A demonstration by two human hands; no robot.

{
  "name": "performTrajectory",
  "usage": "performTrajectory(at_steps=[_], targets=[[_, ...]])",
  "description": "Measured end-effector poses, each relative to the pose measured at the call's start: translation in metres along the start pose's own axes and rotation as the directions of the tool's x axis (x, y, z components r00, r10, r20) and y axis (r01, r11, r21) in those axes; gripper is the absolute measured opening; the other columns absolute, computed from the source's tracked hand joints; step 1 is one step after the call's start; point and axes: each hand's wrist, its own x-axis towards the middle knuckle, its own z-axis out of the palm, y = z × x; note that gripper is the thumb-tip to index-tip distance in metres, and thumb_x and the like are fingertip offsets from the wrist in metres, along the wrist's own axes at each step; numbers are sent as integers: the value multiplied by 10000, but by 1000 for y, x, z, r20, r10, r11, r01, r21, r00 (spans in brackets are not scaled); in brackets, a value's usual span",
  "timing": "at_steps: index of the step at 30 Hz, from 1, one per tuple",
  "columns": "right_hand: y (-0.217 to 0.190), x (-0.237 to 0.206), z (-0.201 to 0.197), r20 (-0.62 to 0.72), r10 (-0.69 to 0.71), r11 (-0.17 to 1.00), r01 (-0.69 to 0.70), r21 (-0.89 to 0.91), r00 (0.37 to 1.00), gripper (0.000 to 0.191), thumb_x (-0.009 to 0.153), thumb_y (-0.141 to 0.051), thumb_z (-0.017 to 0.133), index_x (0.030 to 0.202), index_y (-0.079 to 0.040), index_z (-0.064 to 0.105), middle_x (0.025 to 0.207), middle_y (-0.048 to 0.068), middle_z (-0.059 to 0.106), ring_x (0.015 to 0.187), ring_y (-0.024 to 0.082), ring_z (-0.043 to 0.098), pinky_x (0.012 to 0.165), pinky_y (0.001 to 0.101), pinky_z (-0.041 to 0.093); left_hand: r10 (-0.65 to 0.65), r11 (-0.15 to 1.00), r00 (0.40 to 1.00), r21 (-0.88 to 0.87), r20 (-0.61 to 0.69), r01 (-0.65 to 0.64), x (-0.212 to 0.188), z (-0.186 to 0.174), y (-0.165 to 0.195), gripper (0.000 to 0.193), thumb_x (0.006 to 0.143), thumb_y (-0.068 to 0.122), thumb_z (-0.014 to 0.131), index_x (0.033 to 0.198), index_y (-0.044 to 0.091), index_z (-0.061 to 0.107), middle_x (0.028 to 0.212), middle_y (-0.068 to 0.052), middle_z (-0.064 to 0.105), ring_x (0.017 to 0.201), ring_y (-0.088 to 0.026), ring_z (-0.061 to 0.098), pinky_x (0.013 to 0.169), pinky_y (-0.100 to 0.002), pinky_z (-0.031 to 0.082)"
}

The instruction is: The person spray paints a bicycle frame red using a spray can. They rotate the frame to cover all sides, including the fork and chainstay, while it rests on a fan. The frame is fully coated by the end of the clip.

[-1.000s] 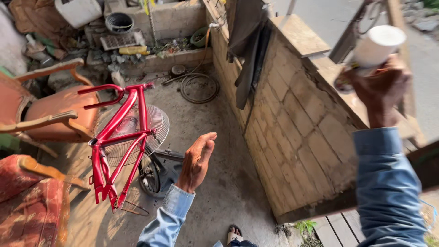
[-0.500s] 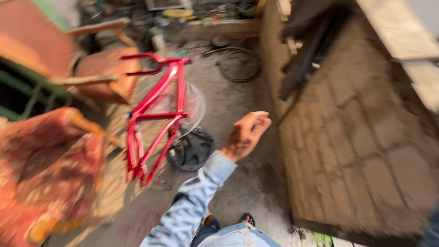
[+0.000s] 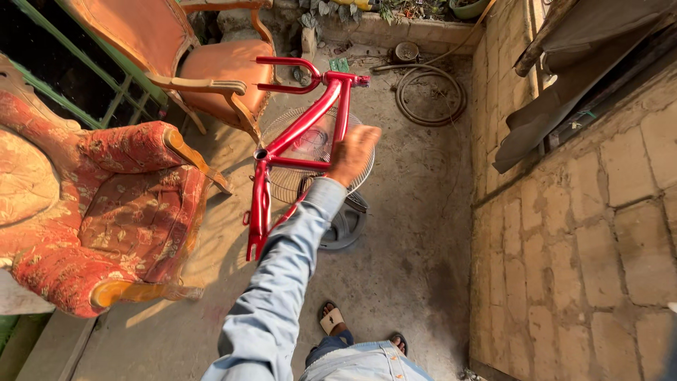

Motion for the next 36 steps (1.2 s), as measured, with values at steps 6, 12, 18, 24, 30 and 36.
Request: performTrajectory(at_steps=[6, 12, 18, 24, 30, 36], targets=[[-88, -1, 87, 181, -88, 951, 28, 308, 980, 238, 1017, -32, 810, 1225, -4, 699, 1060, 42, 762, 992, 105, 748, 812, 253, 563, -61, 998, 979, -18, -194, 58, 3, -92, -31, 458, 976, 453, 641, 1160, 40, 715, 1071, -132, 766, 1012, -255, 739, 851, -373, 578], [-179, 15, 206, 293, -274, 946, 202, 253, 916, 296, 951, -222, 840, 1139, -22, 730, 1005, 122, 749, 870, 214, 733, 710, 335, 578, -307, 922, 896, 133, -320, 364, -40, -164, -91, 482, 972, 502, 621, 1140, 63, 730, 1059, -169, 765, 1006, -317, 741, 850, -411, 565], [-230, 34, 282, 442, -314, 941, 216, 259, 840, 321, 938, -323, 774, 1091, -43, 739, 1032, 143, 753, 910, 293, 743, 746, 417, 596, -377, 891, 870, 134, -317, 435, -65, -188, -125, 474, 954, 499, 638, 1130, 67, 722, 1059, -175, 779, 985, -311, 760, 838, -400, 580], [-238, 60, 340, 635, -166, 984, 86, 155, 754, 277, 957, -348, 734, 1053, -90, 768, 913, 144, 738, 852, 339, 720, 726, 462, 561, -400, 884, 834, 79, -380, 461, -87, -196, -144, 449, 947, 455, 651, 1134, 53, 719, 1048, -180, 775, 978, -308, 756, 832, -402, 584], [-222, 95, 420, 690, -148, 988, 77, 133, 709, 321, 949, -379, 731, 1011, -65, 764, 864, 162, 711, 818, 338, 696, 752, 475, 550, -573, 786, 705, -37, -417, 617, -107, -197, -151, 517, 1001, 503, 555, 1146, 29, 703, 1049, -174, 783, 982, -281, 767, 851, -391, 580], [-205, 143, 510, 796, -191, 980, 65, 188, 574, 460, 951, -477, 723, 1130, -54, 756, 1007, 198, 728, 947, 339, 703, 871, 452, 542, -771, 593, 444, -261, -457, 762, -122, -180, -143, 579, 978, 555, 534, 1198, 47, 703, 1112, -117, 766, 969, -246, 741, 840, -367, 575]])
